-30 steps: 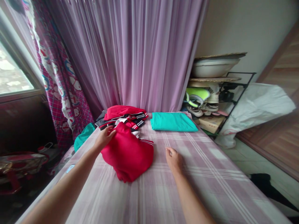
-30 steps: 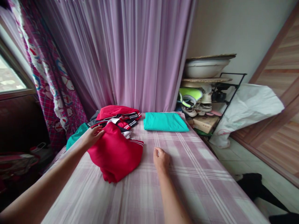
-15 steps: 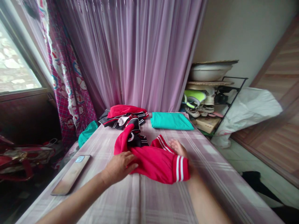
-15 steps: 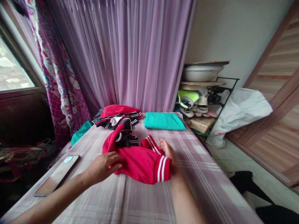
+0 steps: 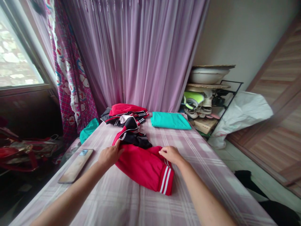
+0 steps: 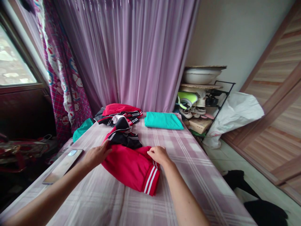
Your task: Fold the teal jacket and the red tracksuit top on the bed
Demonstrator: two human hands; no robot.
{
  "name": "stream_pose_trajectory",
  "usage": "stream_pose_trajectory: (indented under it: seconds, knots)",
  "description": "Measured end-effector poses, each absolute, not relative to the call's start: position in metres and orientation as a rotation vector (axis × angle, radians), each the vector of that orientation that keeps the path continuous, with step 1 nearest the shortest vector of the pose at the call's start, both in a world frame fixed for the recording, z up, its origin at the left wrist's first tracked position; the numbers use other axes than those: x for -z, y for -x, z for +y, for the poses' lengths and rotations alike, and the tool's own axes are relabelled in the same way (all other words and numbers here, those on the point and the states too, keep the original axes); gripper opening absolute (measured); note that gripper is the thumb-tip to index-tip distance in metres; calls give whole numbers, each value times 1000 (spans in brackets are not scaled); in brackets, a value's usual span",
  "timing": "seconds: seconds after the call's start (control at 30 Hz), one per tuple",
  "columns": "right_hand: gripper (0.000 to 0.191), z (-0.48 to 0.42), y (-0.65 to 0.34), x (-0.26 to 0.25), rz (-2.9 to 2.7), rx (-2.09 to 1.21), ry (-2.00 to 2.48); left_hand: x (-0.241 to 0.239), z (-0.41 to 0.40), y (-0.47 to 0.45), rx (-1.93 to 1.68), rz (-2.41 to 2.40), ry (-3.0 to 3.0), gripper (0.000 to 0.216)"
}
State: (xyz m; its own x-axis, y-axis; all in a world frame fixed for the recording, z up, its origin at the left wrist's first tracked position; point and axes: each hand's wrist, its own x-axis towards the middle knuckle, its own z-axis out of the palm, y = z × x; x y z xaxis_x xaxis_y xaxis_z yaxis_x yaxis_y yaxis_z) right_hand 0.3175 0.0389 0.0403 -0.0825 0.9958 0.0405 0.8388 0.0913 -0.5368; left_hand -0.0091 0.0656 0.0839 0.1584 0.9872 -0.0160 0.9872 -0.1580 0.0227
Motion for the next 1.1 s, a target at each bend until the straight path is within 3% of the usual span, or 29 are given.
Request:
stream_pose_trajectory:
  seconds: [0.17, 0.33, 0.4, 0.5, 0.63, 0.7, 0.83, 0.97, 1.03, 1.1]
  knots:
    - [33, 31, -313, -61, -2197, -608, 1879, -82, 78, 28, -75, 2216, -2115, 75]
    - [28, 50, -300, -70, -2028, -444, 1823, -83, 96, 20, -229, 2149, -2185, 40]
    - [44, 60, -285, -72, -2000, -426, 1726, -87, 103, 13, -398, 2111, -2184, 33]
    - [60, 75, -258, -77, -2075, -363, 1600, -98, 114, 11, -946, 1864, -1969, 32]
    - [29, 90, -238, -78, -2166, -360, 1725, -111, 122, 40, -1525, 1498, -1470, 42]
    - [26, 95, -241, -74, -2151, -373, 1807, -109, 121, 64, -1496, 1579, -1405, 39]
    - [30, 99, -257, -60, -2095, -407, 1829, -89, 113, 98, -965, 2112, -1568, 29]
    - [64, 100, -253, -51, -2159, -485, 1716, -74, 109, 81, -771, 2201, -1926, 45]
    - [55, 101, -240, -50, -2256, -436, 1686, -72, 112, 59, -711, 2054, -2052, 46]
    - [32, 101, -228, -52, -2335, -354, 1682, -71, 120, 39, -682, 1937, -2013, 35]
